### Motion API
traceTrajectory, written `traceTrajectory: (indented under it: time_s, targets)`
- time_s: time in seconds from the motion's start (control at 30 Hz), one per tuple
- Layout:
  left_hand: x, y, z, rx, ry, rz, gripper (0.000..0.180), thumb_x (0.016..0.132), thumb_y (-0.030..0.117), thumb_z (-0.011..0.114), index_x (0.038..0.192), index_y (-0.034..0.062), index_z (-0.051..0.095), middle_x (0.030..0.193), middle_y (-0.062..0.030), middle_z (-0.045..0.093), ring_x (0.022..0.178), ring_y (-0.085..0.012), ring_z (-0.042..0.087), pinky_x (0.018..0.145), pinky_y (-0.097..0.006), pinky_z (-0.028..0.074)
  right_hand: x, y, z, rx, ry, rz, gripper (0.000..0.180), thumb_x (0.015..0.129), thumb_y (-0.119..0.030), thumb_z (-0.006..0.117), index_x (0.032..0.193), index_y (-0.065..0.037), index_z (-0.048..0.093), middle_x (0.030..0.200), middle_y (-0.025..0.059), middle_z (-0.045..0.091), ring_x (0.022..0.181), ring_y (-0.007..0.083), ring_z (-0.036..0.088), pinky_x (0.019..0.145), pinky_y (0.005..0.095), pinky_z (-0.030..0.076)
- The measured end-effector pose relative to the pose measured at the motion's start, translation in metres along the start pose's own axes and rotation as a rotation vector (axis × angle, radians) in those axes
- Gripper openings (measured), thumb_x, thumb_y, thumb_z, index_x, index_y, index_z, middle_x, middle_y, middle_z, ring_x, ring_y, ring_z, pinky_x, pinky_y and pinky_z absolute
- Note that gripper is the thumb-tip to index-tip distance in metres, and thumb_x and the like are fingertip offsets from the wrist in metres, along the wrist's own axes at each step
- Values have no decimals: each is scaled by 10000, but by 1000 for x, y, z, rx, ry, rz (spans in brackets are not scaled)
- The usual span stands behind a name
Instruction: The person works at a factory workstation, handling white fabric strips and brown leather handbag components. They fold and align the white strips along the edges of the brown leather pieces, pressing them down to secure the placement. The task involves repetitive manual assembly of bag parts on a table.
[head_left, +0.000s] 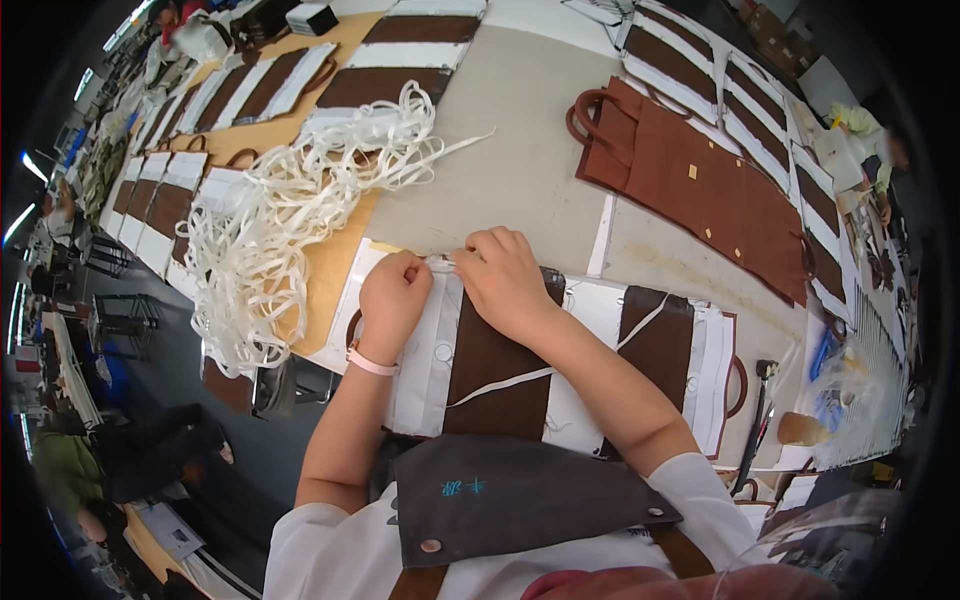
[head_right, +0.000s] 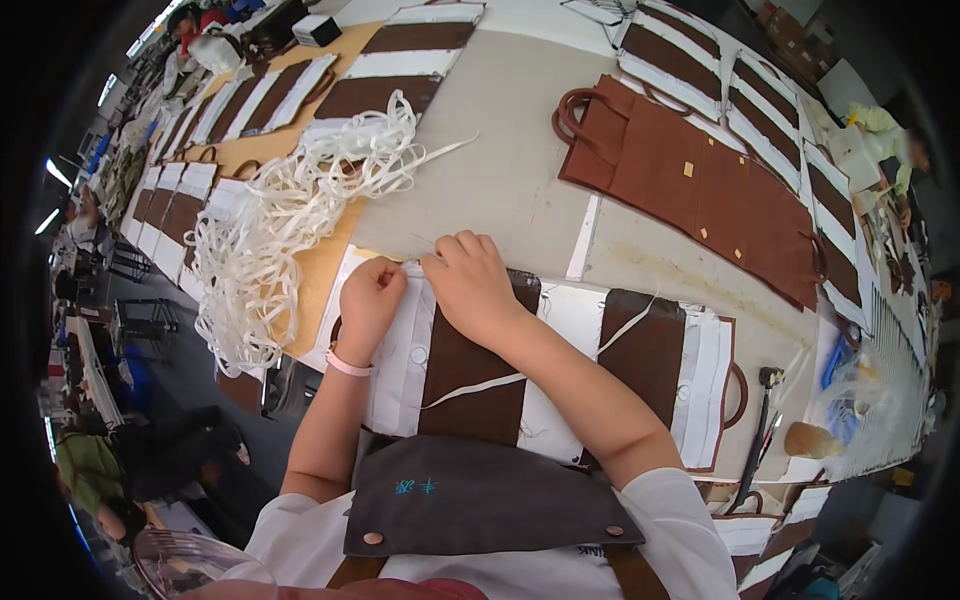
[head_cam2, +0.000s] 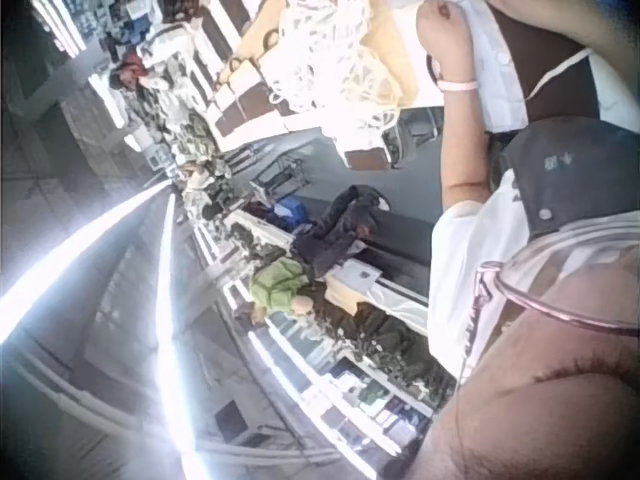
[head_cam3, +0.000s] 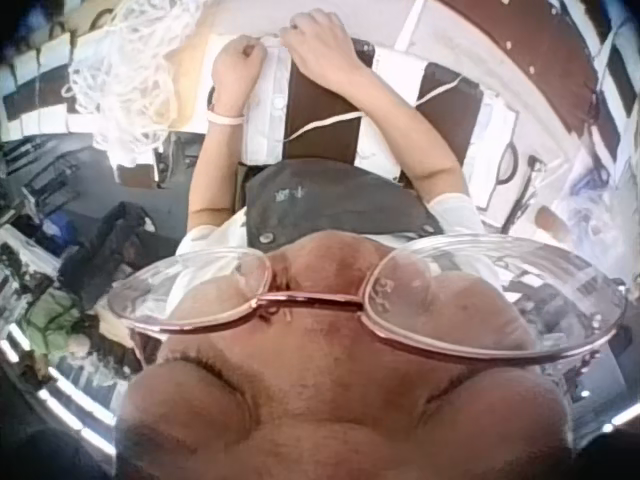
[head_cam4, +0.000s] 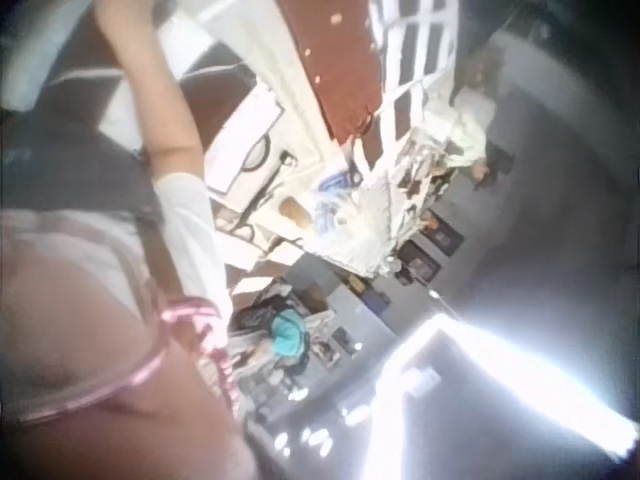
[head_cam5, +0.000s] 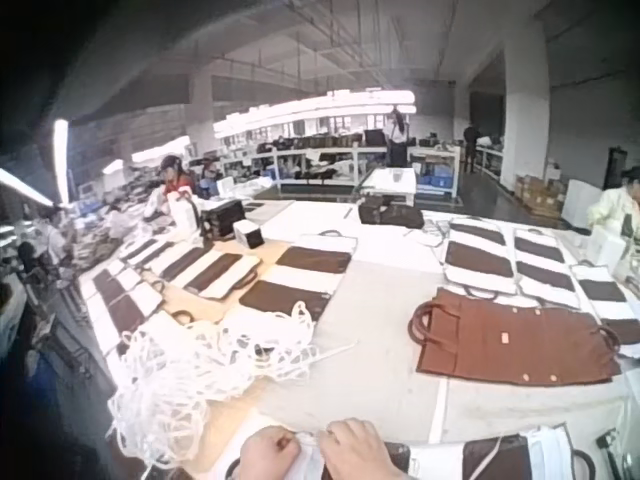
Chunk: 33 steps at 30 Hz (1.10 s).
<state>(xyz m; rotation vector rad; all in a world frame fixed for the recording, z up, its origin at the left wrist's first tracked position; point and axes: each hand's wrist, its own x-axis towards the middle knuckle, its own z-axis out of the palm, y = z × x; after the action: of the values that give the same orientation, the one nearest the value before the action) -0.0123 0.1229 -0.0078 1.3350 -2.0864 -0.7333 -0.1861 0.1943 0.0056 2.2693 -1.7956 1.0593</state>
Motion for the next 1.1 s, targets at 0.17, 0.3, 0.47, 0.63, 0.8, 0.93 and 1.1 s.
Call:
traceTrajectory:
  time_s: [0.17, 0.3, 0.47, 0.63, 0.8, 0.93, 1.1]
  targets:
    - [1, 6, -2, 5, -78, -14, 82, 807, 108, 678, 765, 47, 642, 678, -96, 595, 620, -269, 589, 567, -392, 456, -11, 2, 22, 131, -133, 91, 245, 790, -58, 661, 1028, -38, 715, 935, 71, 579, 930, 272, 541, 825, 394, 456]
    - [2, 9, -6, 8, -106, -22, 86, 801, 82, 680, 748, 55, 617, 670, -86, 589, 629, -270, 581, 563, -392, 448, -8, 2, 18, 186, -154, 129, 236, 794, -44, 655, 1022, -50, 715, 924, 67, 569, 913, 270, 537, 816, 388, 459]
    - [5, 11, -9, -25, -143, -56, 92, 813, 59, 682, 766, 41, 604, 687, -78, 589, 616, -238, 567, 564, -364, 444, -6, 4, 14, 253, -190, 193, 194, 774, -23, 684, 966, -50, 686, 961, 75, 574, 921, 273, 536, 821, 395, 463]
    - [5, 14, -14, -28, -190, -66, 82, 830, 23, 685, 816, 4, 606, 718, -86, 589, 589, -191, 564, 571, -310, 453, -4, 5, 10, 220, -248, 176, 239, 747, -21, 679, 984, -54, 674, 1013, 91, 575, 944, 279, 539, 836, 393, 468]
    - [5, 13, -12, -5, -175, -46, 108, 808, 43, 697, 783, 41, 592, 707, -78, 583, 635, -255, 575, 578, -367, 450, -3, 0, 11, 92, -298, 96, 302, 714, -31, 647, 1016, -30, 665, 1028, 114, 566, 956, 286, 537, 841, 386, 472]
    - [2, 15, -10, 31, -135, -39, 117, 779, 25, 696, 872, 68, 638, 840, -83, 615, 752, -285, 591, 643, -382, 466, -3, 1, 12, 66, -271, 75, 290, 712, -42, 642, 999, -5, 652, 1037, 128, 565, 956, 292, 536, 824, 378, 477]
    - [-10, 23, -16, 389, -131, 446, 375, 794, 69, 626, 1167, 44, 656, 1198, -81, 632, 1025, -265, 569, 843, -372, 451, -4, 5, 14, 88, -229, 59, 237, 717, -63, 653, 949, -15, 641, 1008, 111, 570, 940, 283, 537, 813, 383, 484]
